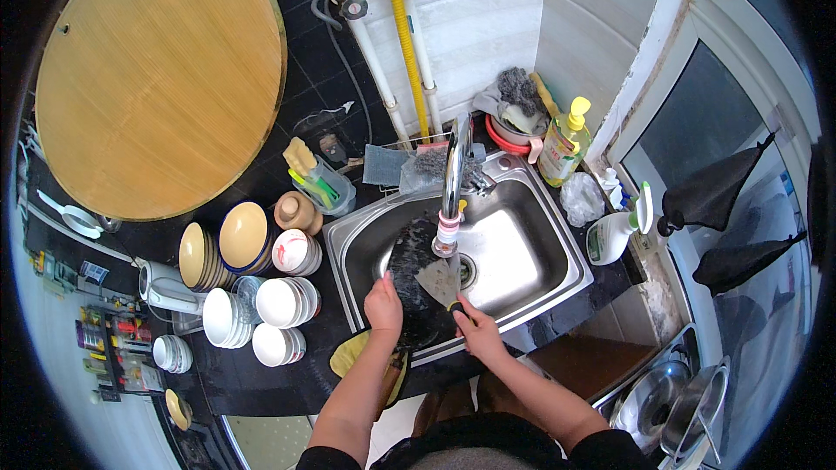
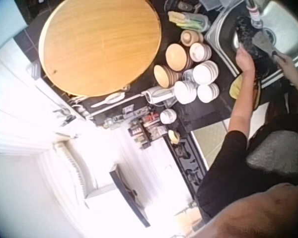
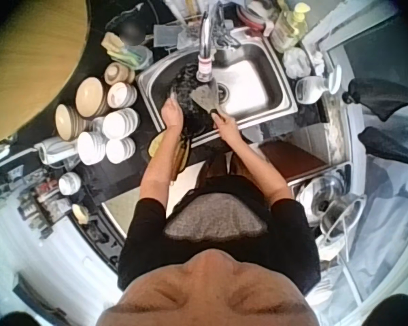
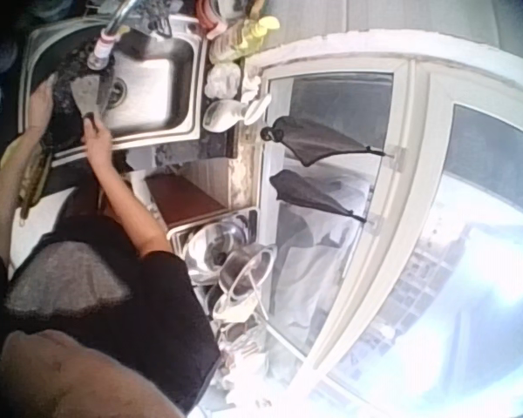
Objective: The person cleans a black frying pan in a kitchen sink. They spray a cleaning agent onto the pan's surface, then use a metal spatula to scrape the interior and exterior of the pan while rinsing it under running water.
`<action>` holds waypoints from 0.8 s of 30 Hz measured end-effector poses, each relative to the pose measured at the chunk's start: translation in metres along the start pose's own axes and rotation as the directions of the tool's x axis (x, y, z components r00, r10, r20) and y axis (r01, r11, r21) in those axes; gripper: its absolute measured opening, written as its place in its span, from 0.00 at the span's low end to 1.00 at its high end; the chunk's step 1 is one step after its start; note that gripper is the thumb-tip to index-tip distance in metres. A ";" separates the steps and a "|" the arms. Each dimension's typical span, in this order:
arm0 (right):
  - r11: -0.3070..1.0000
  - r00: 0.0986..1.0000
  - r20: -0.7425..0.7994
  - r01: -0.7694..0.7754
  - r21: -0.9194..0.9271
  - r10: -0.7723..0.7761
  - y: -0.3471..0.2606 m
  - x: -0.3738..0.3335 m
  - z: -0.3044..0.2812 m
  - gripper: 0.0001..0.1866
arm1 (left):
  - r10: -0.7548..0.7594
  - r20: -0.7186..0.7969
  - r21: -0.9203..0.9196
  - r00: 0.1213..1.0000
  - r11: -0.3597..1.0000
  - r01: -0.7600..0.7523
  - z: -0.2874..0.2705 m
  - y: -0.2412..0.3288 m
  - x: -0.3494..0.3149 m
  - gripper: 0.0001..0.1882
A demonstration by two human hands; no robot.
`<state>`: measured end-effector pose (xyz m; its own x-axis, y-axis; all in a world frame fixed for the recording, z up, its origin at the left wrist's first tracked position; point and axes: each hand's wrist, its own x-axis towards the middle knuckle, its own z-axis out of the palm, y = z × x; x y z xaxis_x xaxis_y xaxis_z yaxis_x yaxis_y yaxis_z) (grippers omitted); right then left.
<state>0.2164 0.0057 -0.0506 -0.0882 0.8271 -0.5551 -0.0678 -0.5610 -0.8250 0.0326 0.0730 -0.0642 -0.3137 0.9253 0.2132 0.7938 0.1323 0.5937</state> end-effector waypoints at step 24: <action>0.954 0.987 -0.113 0.080 -0.289 -0.116 0.011 -0.034 -0.020 0.25 | 0.060 -0.010 0.056 0.998 0.997 -0.060 0.009 0.009 -0.009 0.22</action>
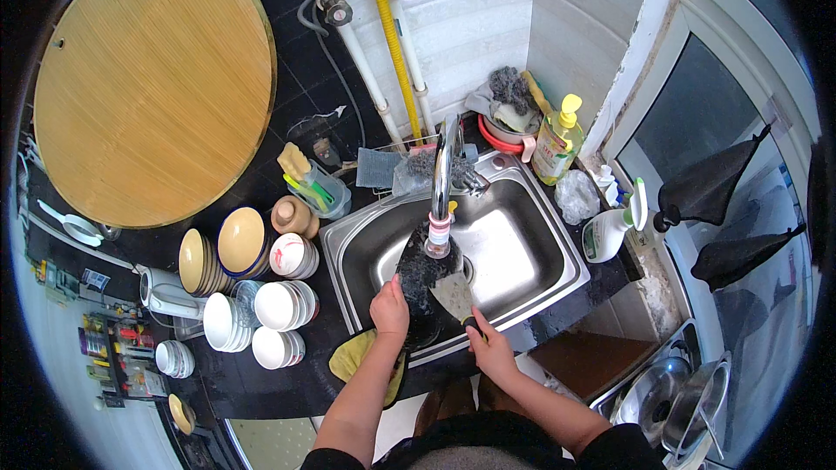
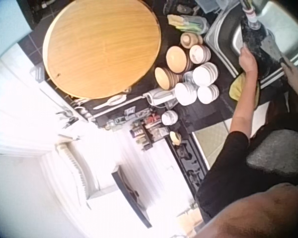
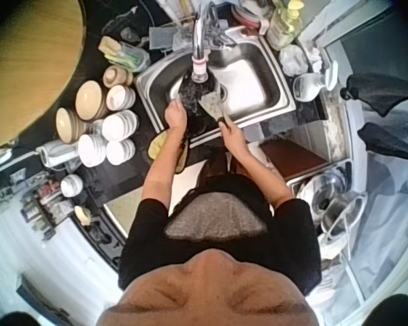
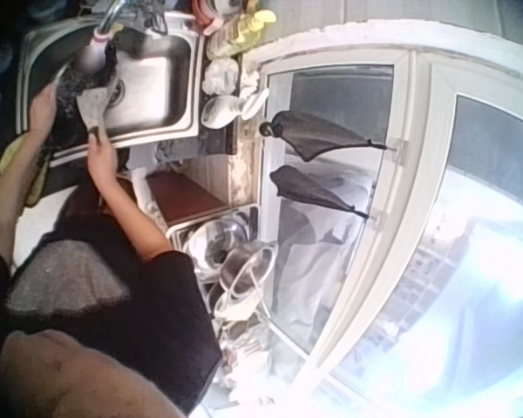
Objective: The person cleans a black frying pan in a kitchen sink. They spray a cleaning agent onto the pan's surface, then use a metal spatula to scrape the interior and exterior of the pan while rinsing it under running water.
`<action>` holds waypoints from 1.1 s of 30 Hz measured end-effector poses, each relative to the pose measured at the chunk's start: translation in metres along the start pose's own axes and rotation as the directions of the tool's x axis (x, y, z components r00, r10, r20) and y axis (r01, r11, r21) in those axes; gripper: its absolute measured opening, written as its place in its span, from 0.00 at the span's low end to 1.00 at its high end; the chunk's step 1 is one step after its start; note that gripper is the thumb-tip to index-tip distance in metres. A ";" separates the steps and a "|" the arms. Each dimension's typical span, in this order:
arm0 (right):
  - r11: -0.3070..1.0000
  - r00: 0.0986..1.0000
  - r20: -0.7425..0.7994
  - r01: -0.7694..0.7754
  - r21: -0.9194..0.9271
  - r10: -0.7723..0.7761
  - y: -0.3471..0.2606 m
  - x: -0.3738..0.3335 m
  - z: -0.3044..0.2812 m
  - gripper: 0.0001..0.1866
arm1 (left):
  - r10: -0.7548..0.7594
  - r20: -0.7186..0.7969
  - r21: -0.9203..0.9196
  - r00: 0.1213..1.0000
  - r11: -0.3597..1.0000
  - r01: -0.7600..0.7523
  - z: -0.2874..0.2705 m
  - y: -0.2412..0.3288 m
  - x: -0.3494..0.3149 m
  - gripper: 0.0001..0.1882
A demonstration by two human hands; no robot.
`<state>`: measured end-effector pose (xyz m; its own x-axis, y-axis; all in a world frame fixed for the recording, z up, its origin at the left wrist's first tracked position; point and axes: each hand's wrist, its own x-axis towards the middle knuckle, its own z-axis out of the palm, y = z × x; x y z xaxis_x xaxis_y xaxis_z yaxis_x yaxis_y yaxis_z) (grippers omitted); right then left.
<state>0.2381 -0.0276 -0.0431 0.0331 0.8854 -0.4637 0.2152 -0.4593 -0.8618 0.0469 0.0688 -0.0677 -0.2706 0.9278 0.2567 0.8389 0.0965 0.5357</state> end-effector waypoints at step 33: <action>1.000 0.999 -0.038 0.026 0.002 -0.026 0.004 -0.025 -0.006 0.27 | 0.033 0.049 -0.006 0.998 0.999 -0.032 0.002 0.016 -0.005 0.21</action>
<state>0.2438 -0.0509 -0.0342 0.0643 0.8992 -0.4329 0.2142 -0.4361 -0.8740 0.0630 0.0662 -0.0624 -0.2195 0.9470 0.2344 0.8441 0.0639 0.5323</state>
